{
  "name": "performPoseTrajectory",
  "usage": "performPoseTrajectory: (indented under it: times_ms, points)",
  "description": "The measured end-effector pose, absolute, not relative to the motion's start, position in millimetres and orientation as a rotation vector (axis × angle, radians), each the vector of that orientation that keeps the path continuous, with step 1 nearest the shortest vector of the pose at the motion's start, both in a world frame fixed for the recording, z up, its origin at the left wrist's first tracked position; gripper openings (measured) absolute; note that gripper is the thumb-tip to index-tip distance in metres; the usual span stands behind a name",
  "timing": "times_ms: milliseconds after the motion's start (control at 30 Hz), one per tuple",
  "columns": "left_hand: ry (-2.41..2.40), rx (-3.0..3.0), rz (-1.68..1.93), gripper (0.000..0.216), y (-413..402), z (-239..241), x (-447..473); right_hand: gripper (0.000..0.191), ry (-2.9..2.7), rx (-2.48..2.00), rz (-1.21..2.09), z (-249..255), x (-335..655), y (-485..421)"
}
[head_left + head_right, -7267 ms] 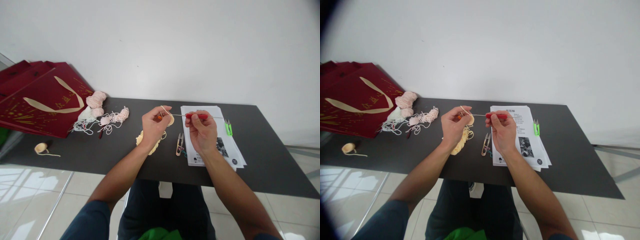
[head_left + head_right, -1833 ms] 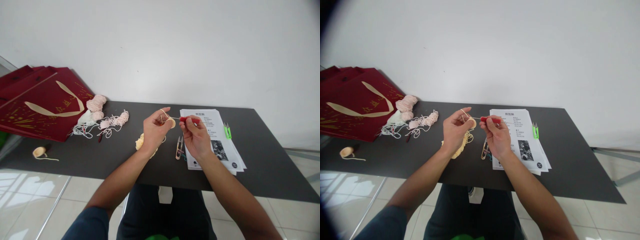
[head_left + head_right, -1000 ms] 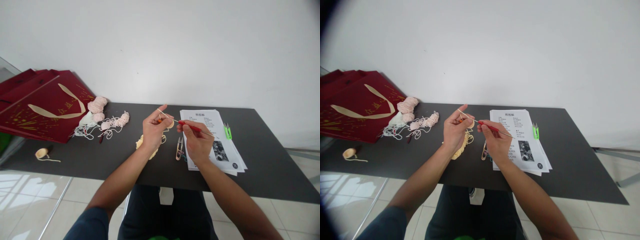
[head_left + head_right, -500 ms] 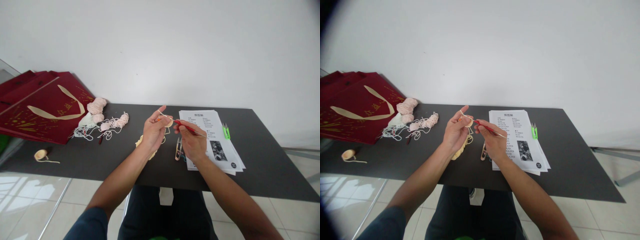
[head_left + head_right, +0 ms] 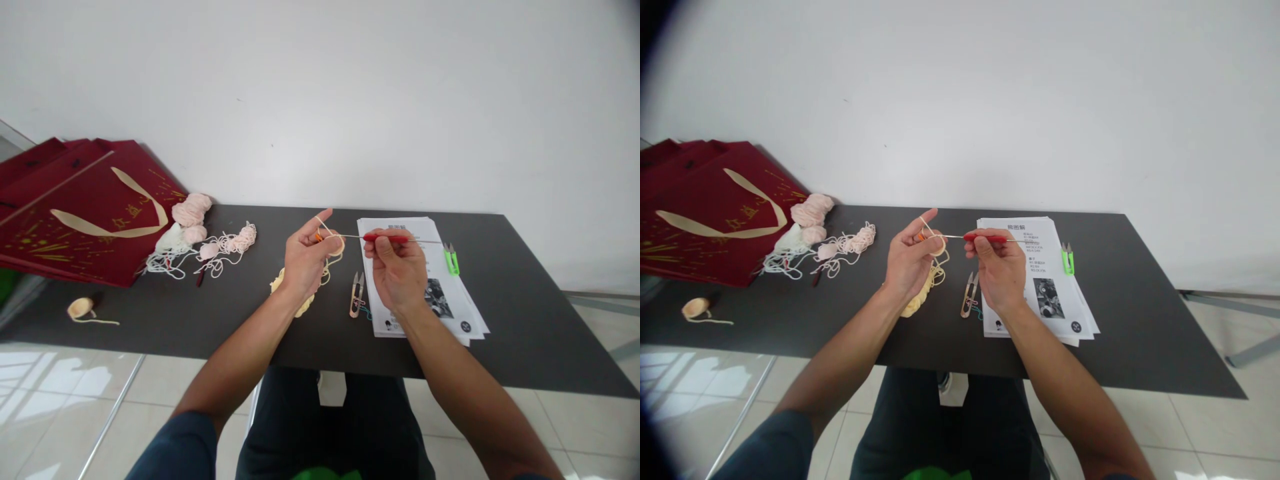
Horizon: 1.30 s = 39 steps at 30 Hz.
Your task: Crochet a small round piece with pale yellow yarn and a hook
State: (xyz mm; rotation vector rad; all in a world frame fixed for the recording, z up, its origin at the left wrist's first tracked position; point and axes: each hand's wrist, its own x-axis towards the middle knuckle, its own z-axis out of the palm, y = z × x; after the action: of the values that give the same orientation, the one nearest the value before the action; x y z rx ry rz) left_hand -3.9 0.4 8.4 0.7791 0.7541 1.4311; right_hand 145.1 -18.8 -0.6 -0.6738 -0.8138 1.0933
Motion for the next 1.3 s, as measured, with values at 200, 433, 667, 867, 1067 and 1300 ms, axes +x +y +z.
performPoseTrajectory:
  times_ms: [200, 433, 667, 867, 1067, 1300]
  points:
    - [0.731, 0.779, 1.443, 0.058, 1, 11, -7, 0.012, -0.849, -0.632, 1.013, -2, 145, -19]
    - [0.718, 0.859, 1.454, 0.052, 4, 9, -12, 0.012, -1.009, -0.679, 0.830, -6, 146, -23]
    - [0.683, 0.860, 1.402, 0.045, 5, 11, -14, 0.011, -1.029, -0.631, 0.928, -4, 149, -23]
    - [0.653, 0.836, 1.290, 0.038, 7, 10, -17, 0.014, -0.989, -0.627, 1.029, 3, 151, -23]
    - [0.580, 0.808, 1.190, 0.022, 8, 9, -19, 0.023, -0.788, -0.664, 1.318, 2, 155, -18]
    - [0.820, 1.063, 1.321, 0.021, 2, 3, -10, 0.021, -0.658, -0.716, 1.416, -3, 145, -18]
